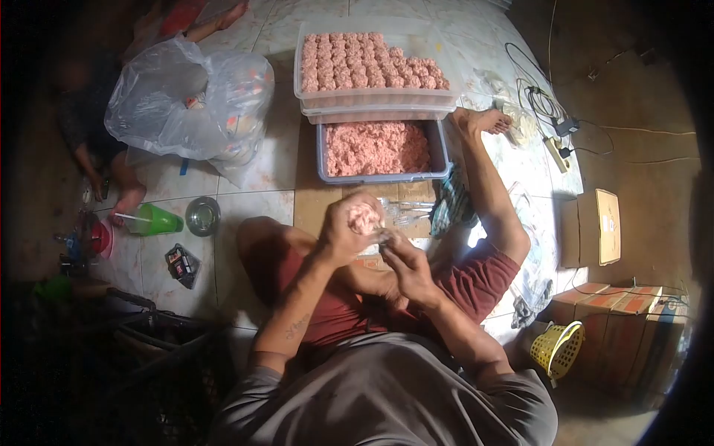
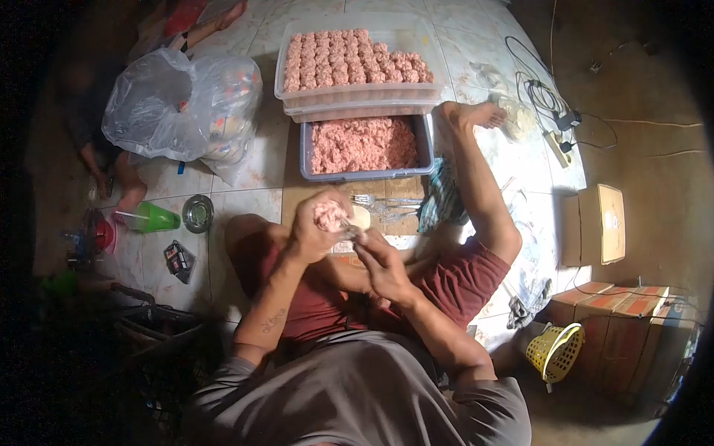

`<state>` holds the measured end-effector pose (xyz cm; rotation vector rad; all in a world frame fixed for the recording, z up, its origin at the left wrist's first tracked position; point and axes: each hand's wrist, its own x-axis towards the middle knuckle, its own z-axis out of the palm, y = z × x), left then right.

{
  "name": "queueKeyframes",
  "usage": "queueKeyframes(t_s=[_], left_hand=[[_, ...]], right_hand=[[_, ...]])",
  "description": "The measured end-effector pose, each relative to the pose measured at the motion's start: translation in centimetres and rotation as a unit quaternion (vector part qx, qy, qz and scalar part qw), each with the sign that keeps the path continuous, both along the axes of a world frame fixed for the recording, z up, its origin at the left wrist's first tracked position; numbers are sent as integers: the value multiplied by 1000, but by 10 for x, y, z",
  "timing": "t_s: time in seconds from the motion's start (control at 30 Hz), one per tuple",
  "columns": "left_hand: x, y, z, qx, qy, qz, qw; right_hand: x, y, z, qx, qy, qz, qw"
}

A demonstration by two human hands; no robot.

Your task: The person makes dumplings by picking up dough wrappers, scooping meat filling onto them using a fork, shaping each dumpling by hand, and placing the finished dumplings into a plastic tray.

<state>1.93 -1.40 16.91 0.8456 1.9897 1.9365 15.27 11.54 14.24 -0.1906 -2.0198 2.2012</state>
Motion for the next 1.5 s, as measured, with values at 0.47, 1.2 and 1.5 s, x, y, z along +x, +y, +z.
queueKeyframes(t_s=[0.47,1.2,1.5], left_hand=[[-21,-11,-1,-84,54,-27,995],[-15,-30,-25,-60,-97,-98,989],[-13,-15,3,-204,42,-114,971]], right_hand=[[-2,46,105,382,-14,-13,924],[-27,72,17,304,-40,-74,949],[-20,64,107,469,28,-12,883]])
